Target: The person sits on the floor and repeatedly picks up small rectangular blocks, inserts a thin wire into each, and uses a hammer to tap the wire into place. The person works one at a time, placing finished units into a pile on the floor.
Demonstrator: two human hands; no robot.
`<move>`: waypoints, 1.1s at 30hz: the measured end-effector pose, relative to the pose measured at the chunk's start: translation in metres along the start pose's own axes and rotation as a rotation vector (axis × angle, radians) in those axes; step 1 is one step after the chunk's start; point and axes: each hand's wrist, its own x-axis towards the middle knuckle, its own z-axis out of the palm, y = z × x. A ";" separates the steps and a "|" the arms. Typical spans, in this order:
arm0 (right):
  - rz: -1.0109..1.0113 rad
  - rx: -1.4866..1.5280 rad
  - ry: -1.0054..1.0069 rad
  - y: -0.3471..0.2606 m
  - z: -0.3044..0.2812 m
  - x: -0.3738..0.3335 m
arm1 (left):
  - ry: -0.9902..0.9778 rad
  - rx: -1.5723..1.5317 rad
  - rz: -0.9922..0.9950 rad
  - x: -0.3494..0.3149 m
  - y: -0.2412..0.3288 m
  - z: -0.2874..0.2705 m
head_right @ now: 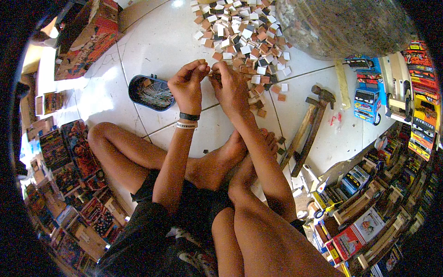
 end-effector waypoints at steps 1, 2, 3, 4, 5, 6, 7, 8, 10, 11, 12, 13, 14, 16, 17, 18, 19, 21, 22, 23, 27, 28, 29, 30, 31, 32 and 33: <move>0.010 0.012 -0.003 0.000 0.000 0.000 | 0.003 -0.010 -0.005 -0.001 -0.001 0.000; 0.006 0.003 0.001 -0.001 0.000 0.000 | 0.005 -0.019 -0.011 -0.002 -0.001 -0.001; 0.002 -0.006 0.005 -0.001 -0.001 0.000 | -0.001 -0.009 0.006 -0.002 -0.002 -0.001; -0.003 -0.015 0.008 -0.002 -0.001 0.000 | -0.007 0.002 0.023 -0.003 -0.003 -0.001; -0.002 -0.008 0.007 -0.002 -0.001 0.000 | -0.012 0.012 0.041 -0.003 -0.004 -0.001; -0.001 -0.001 0.006 -0.002 -0.001 0.000 | -0.014 0.035 0.055 -0.003 -0.005 -0.002; -0.001 0.006 0.006 -0.002 -0.001 0.000 | -0.015 0.059 0.069 -0.003 -0.006 -0.002; 0.003 0.002 0.001 -0.003 -0.002 0.000 | -0.017 0.083 0.084 -0.002 -0.007 -0.002; 0.014 -0.006 -0.009 -0.003 -0.002 0.000 | -0.024 0.173 0.147 -0.002 -0.007 -0.002; 0.010 -0.011 -0.005 -0.002 -0.002 0.000 | -0.020 0.231 0.158 -0.002 -0.007 -0.002; 0.007 -0.016 -0.001 -0.002 -0.001 0.000 | -0.025 0.241 0.193 -0.002 -0.007 -0.002; 0.003 -0.021 0.002 -0.002 -0.001 0.000 | -0.023 0.264 0.208 -0.003 -0.007 -0.002; -0.005 -0.034 0.009 -0.002 -0.001 0.000 | -0.019 0.303 0.200 -0.003 -0.007 -0.002; -0.020 -0.053 0.024 -0.001 0.000 0.001 | -0.021 0.322 0.246 -0.005 -0.006 -0.002; -0.024 -0.057 0.025 -0.001 0.000 0.001 | -0.020 0.347 0.259 -0.005 -0.006 -0.002; -0.026 -0.057 0.028 -0.001 0.000 0.001 | -0.022 0.333 0.260 -0.006 -0.006 -0.002; -0.013 -0.056 0.027 -0.001 0.001 0.000 | -0.022 0.326 0.263 -0.006 -0.006 -0.002; -0.040 -0.075 0.040 0.000 0.001 0.000 | -0.023 0.316 0.269 -0.006 -0.006 -0.001; -0.044 -0.078 0.048 0.000 0.001 0.000 | -0.024 0.313 0.273 -0.005 -0.007 -0.002; -0.046 -0.082 0.043 0.000 0.001 -0.001 | -0.023 0.324 0.264 -0.005 -0.007 -0.002; -0.056 -0.064 0.037 -0.001 0.000 0.000 | -0.041 0.373 0.333 -0.005 -0.006 -0.003; -0.045 -0.055 0.034 -0.002 -0.001 0.000 | -0.046 0.409 0.351 -0.006 -0.005 -0.004; -0.061 -0.094 0.032 -0.004 -0.002 0.000 | -0.052 0.443 0.370 -0.006 -0.005 -0.004; -0.063 -0.129 0.028 -0.006 -0.004 -0.001 | -0.061 0.433 0.386 -0.006 -0.004 -0.005; 0.004 -0.177 -0.007 -0.009 -0.007 -0.002 | -0.070 0.422 0.401 -0.007 -0.004 -0.006; -0.028 -0.122 0.058 -0.012 -0.012 -0.005 | -0.081 0.419 0.410 -0.007 -0.004 -0.006; 0.008 -0.079 0.092 -0.015 -0.020 -0.012 | -0.099 0.411 0.404 -0.006 -0.004 -0.007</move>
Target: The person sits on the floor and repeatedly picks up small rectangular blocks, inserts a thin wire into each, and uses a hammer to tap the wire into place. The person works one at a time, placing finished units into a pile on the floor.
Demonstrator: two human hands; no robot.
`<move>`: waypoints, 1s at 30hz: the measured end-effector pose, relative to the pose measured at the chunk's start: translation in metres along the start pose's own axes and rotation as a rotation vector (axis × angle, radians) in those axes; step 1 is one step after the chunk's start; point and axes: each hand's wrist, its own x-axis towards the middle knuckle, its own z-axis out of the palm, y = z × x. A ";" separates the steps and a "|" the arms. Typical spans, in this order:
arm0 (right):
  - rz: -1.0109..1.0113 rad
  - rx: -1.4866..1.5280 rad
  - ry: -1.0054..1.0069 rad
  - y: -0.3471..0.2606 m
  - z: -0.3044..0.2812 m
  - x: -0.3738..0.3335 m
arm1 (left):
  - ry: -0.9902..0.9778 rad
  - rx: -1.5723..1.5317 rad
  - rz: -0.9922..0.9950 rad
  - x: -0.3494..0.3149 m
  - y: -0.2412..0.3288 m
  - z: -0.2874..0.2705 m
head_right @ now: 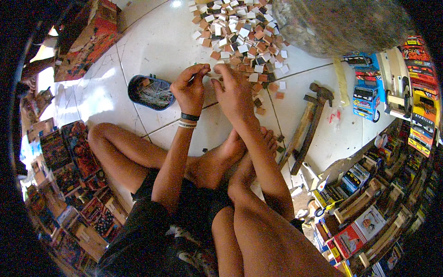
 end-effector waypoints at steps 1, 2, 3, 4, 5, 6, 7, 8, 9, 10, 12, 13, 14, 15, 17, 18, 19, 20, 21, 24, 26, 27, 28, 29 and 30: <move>0.023 0.045 0.036 -0.002 -0.010 -0.007 | -0.021 -0.005 -0.008 0.000 -0.001 -0.001; 0.026 0.056 0.102 -0.001 -0.024 -0.014 | -0.041 -0.011 -0.022 0.000 -0.002 -0.001; 0.041 0.017 0.200 0.001 -0.040 -0.024 | -0.045 -0.028 -0.027 0.000 -0.004 -0.002; 0.131 0.021 0.253 0.004 -0.061 -0.040 | -0.049 -0.043 -0.037 0.000 -0.005 -0.002; 0.274 -0.168 0.318 0.008 -0.078 -0.057 | -0.053 -0.052 -0.052 0.000 -0.007 -0.002; 0.287 -0.338 0.378 0.014 -0.094 -0.074 | -0.055 -0.077 -0.043 0.000 -0.009 -0.003; 0.360 -0.526 0.343 0.020 -0.110 -0.093 | -0.056 -0.096 -0.040 -0.001 -0.010 -0.003; 0.373 -0.702 0.306 0.026 -0.120 -0.112 | -0.060 -0.107 -0.044 -0.001 -0.011 -0.003; 0.423 -0.727 0.256 0.031 -0.128 -0.132 | -0.050 -0.129 -0.037 -0.002 -0.012 -0.003; 0.557 -0.739 0.196 0.036 -0.133 -0.149 | -0.044 -0.143 -0.037 -0.002 -0.013 -0.003; 0.689 -0.578 0.103 0.046 -0.142 -0.171 | -0.044 -0.138 -0.036 -0.003 -0.013 -0.003; 0.789 -0.484 0.055 0.050 -0.145 -0.176 | -0.052 -0.119 -0.036 -0.003 -0.012 -0.003; 0.757 -0.494 0.044 0.051 -0.148 -0.177 | -0.055 -0.101 -0.034 -0.003 -0.012 -0.004; 0.721 -0.499 0.039 0.050 -0.151 -0.173 | -0.064 -0.114 -0.049 -0.003 -0.011 -0.004; 0.635 -0.459 0.085 0.040 -0.155 -0.158 | -0.061 -0.134 -0.072 -0.002 -0.010 -0.006; 0.589 -0.412 0.131 0.029 -0.157 -0.150 | -0.063 -0.120 -0.062 -0.003 -0.010 -0.006; 0.579 -0.365 0.180 0.015 -0.158 -0.141 | -0.067 -0.101 -0.053 -0.003 -0.009 -0.007; 0.673 -0.142 0.156 -0.002 -0.162 -0.134 | -0.068 -0.082 -0.045 -0.003 -0.009 -0.007; 0.637 -0.088 0.174 -0.020 -0.160 -0.129 | -0.063 -0.102 -0.052 -0.003 -0.009 -0.007; 0.530 -0.022 0.124 -0.060 -0.139 -0.115 | -0.044 -0.166 -0.065 -0.004 -0.011 -0.005; 0.399 -0.088 -0.081 -0.073 -0.131 -0.104 | -0.049 -0.194 -0.078 -0.004 -0.012 -0.005; 0.332 -0.167 -0.156 -0.075 -0.128 -0.098 | -0.040 -0.195 -0.069 -0.004 -0.013 -0.004; 0.260 -0.243 -0.237 -0.076 -0.125 -0.093 | -0.046 -0.186 -0.073 -0.004 -0.013 -0.005; 0.204 -0.326 -0.305 -0.077 -0.122 -0.090 | -0.054 -0.176 -0.078 -0.005 -0.012 -0.005; 0.148 -0.287 -0.258 -0.080 -0.117 -0.090 | -0.049 -0.169 -0.072 -0.005 -0.012 -0.006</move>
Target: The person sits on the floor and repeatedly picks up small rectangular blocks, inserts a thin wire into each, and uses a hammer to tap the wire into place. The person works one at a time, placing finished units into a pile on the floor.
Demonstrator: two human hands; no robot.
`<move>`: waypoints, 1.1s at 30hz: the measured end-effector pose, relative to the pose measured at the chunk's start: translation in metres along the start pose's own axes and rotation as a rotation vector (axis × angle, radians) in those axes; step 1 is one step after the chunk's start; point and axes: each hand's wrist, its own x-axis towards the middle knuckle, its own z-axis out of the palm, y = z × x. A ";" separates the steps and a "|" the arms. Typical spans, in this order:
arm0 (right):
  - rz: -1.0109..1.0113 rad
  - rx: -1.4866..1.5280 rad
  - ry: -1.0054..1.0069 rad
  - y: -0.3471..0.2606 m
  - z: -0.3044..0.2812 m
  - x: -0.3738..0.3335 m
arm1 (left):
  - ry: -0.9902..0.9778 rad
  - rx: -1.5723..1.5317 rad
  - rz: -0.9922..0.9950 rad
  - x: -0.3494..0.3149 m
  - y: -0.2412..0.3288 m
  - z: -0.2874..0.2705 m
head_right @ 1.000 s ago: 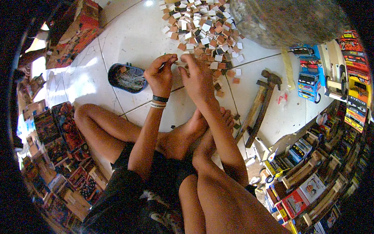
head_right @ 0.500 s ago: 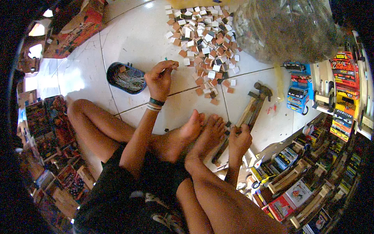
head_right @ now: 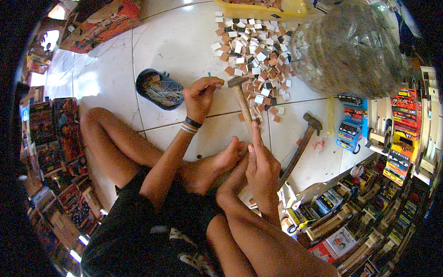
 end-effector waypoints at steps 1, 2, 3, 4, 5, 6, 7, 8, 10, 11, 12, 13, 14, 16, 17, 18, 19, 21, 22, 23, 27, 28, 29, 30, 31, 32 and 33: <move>-0.040 -0.009 0.055 -0.003 0.002 0.001 | 0.007 0.006 0.006 0.000 0.001 0.000; -0.081 -0.019 0.108 -0.006 0.005 0.002 | 0.016 0.010 0.006 0.000 0.002 0.000; -0.120 -0.029 0.163 -0.009 0.007 0.002 | 0.019 0.026 0.010 0.000 0.002 0.000; -0.099 -0.003 0.111 -0.010 0.009 0.005 | 0.021 0.038 0.010 0.000 0.003 -0.001; -0.079 0.023 0.061 -0.012 0.011 0.008 | 0.024 0.049 0.012 0.000 0.003 0.000; -0.062 0.048 0.005 -0.012 0.011 0.012 | 0.033 0.069 0.007 0.000 0.003 -0.001; -0.042 0.031 -0.026 -0.012 0.011 0.015 | 0.043 0.089 0.003 -0.001 0.003 -0.001; -0.027 0.017 -0.063 -0.011 0.010 0.017 | 0.046 0.122 -0.034 -0.001 0.003 -0.001; -0.037 0.024 -0.026 -0.011 0.008 0.018 | 0.040 0.081 0.007 -0.001 0.004 -0.002; -0.032 0.017 -0.014 -0.012 0.009 0.016 | 0.029 0.067 -0.003 -0.002 0.004 -0.002; -0.055 0.019 0.030 -0.012 0.008 0.015 | 0.031 0.067 0.013 -0.002 0.004 -0.003; -0.077 0.021 0.077 -0.013 0.009 0.014 | 0.028 0.066 0.022 -0.002 0.004 -0.003; -0.065 0.013 0.039 -0.012 0.009 0.014 | 0.024 0.062 0.032 -0.002 0.004 -0.004; -0.058 -0.001 -0.004 -0.010 0.010 0.013 | 0.001 0.025 -0.012 -0.001 0.004 -0.005; -0.052 0.014 -0.007 -0.008 0.010 0.014 | -0.010 0.010 -0.045 0.000 0.004 -0.005; -0.064 0.029 0.024 -0.007 0.012 0.014 | -0.007 -0.004 -0.032 0.001 0.004 -0.006; -0.074 0.046 0.054 -0.005 0.013 0.014 | -0.008 -0.014 -0.030 0.002 0.005 -0.006; 0.121 0.113 -0.058 0.000 0.014 0.012 | 0.007 -0.084 -0.053 0.005 0.008 -0.005; 0.168 0.157 -0.087 0.004 0.016 0.011 | 0.023 -0.144 -0.078 0.006 0.010 -0.004; 0.277 0.177 -0.167 0.008 0.017 0.008 | 0.032 -0.194 -0.122 0.008 0.013 -0.003; 0.213 0.189 -0.231 0.023 0.036 0.003 | 0.036 -0.338 -0.222 0.012 0.034 -0.004; 0.191 0.142 -0.259 0.025 0.039 0.001 | 0.033 -0.344 -0.249 0.013 0.041 -0.006; 0.172 0.095 -0.286 0.026 0.041 0.001 | 0.032 -0.357 -0.276 0.014 0.047 -0.009; 0.152 -0.047 -0.299 0.026 0.042 0.002 | 0.027 -0.379 -0.322 0.015 0.054 -0.011; 0.096 -0.009 -0.229 0.024 0.042 0.005 | 0.027 -0.404 -0.367 0.015 0.061 -0.013; 0.041 0.028 -0.159 0.022 0.043 0.009 | 0.026 -0.429 -0.414 0.014 0.068 -0.016; 0.010 0.070 -0.088 0.018 0.044 0.016 | -0.011 -0.440 -0.431 0.013 0.075 -0.018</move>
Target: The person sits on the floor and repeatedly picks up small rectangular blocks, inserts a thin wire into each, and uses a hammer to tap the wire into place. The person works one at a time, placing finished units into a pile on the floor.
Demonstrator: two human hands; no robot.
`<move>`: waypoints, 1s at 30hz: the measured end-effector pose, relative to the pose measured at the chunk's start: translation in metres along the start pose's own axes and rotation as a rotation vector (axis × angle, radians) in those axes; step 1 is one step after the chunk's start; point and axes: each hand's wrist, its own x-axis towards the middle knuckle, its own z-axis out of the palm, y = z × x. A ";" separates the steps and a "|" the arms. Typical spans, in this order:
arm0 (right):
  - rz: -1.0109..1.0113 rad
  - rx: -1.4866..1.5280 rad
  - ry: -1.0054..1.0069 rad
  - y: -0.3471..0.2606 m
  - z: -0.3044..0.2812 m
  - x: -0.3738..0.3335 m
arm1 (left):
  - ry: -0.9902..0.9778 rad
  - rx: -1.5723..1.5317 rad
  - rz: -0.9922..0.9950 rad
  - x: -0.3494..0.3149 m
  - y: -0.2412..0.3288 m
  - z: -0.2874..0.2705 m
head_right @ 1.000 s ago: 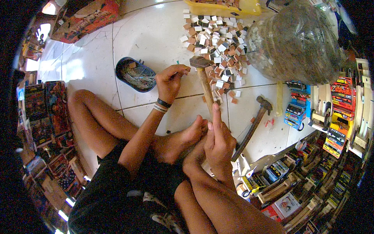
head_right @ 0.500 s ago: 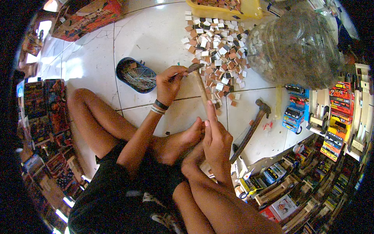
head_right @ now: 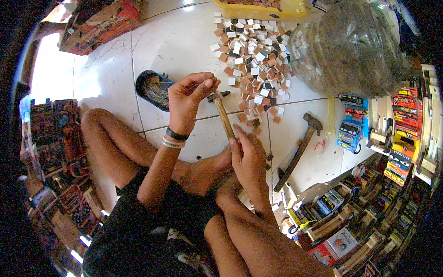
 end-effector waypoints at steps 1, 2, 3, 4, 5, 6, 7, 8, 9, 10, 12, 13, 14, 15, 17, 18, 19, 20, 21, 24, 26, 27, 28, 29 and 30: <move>-0.032 0.080 0.068 -0.005 0.000 0.008 | -0.033 -0.005 -0.025 -0.004 0.006 0.001; -0.042 0.167 0.137 -0.010 0.001 0.016 | -0.057 -0.013 -0.057 -0.009 0.011 0.003; -0.052 0.255 0.205 -0.015 0.001 0.025 | -0.086 -0.018 -0.087 -0.014 0.015 0.006; 0.002 0.437 0.146 -0.019 0.001 0.033 | -0.106 -0.026 -0.125 -0.019 0.019 0.008; 0.055 0.618 0.086 -0.022 0.001 0.040 | -0.127 -0.045 -0.159 -0.023 0.022 0.010; 0.082 0.807 0.021 -0.025 0.000 0.046 | -0.124 -0.022 -0.171 -0.027 0.026 0.012; 0.045 0.795 -0.027 -0.027 -0.002 0.049 | -0.120 -0.007 -0.179 -0.031 0.029 0.012; 0.066 0.840 -0.069 -0.029 -0.003 0.050 | -0.114 0.009 -0.188 -0.033 0.032 0.012; 0.073 0.890 -0.112 -0.031 -0.003 0.050 | -0.131 -0.071 -0.207 -0.034 0.034 0.010; 0.134 0.921 -0.146 -0.031 -0.004 0.050 | -0.145 -0.081 -0.192 -0.035 0.036 0.008; 0.068 0.893 -0.115 -0.033 -0.001 0.047 | -0.170 -0.115 -0.159 -0.036 0.037 0.005; 0.034 0.830 -0.106 -0.033 -0.001 0.046 | -0.169 -0.104 -0.138 -0.037 0.036 0.005; -0.001 0.771 -0.099 -0.032 -0.001 0.045 | -0.163 -0.091 -0.115 -0.038 0.035 0.004; -0.022 0.736 -0.075 -0.032 0.000 0.045 | -0.156 -0.078 -0.091 -0.040 0.034 0.004; -0.063 0.673 -0.029 -0.031 -0.001 0.045 | -0.150 -0.049 -0.056 -0.044 0.032 0.006; -0.057 0.664 -0.039 -0.031 -0.002 0.044 | -0.145 -0.039 -0.041 -0.045 0.031 0.007; -0.053 0.654 -0.048 -0.031 -0.004 0.043 | -0.148 -0.047 -0.033 -0.046 0.030 0.009; -0.040 0.639 -0.061 -0.031 -0.005 0.042 | -0.147 -0.060 -0.026 -0.047 0.030 0.010; -0.064 0.634 -0.047 -0.032 -0.006 0.041 | -0.144 -0.073 -0.019 -0.047 0.031 0.012; -0.094 0.622 -0.033 -0.034 -0.008 0.039 | -0.157 -0.053 -0.035 -0.046 0.035 0.014; -0.098 0.630 -0.039 -0.033 -0.007 0.040 | -0.160 -0.028 -0.021 -0.045 0.038 0.013; -0.054 0.678 -0.057 -0.033 -0.006 0.041 | -0.166 -0.024 -0.010 -0.045 0.039 0.012; -0.010 0.726 -0.074 -0.032 -0.006 0.041 | -0.178 0.007 -0.001 -0.044 0.039 0.011; 0.018 0.781 -0.099 -0.030 -0.005 0.041 | -0.194 0.028 0.012 -0.042 0.038 0.010; 0.027 0.643 -0.009 -0.027 -0.005 0.042 | -0.207 0.041 0.030 -0.039 0.035 0.009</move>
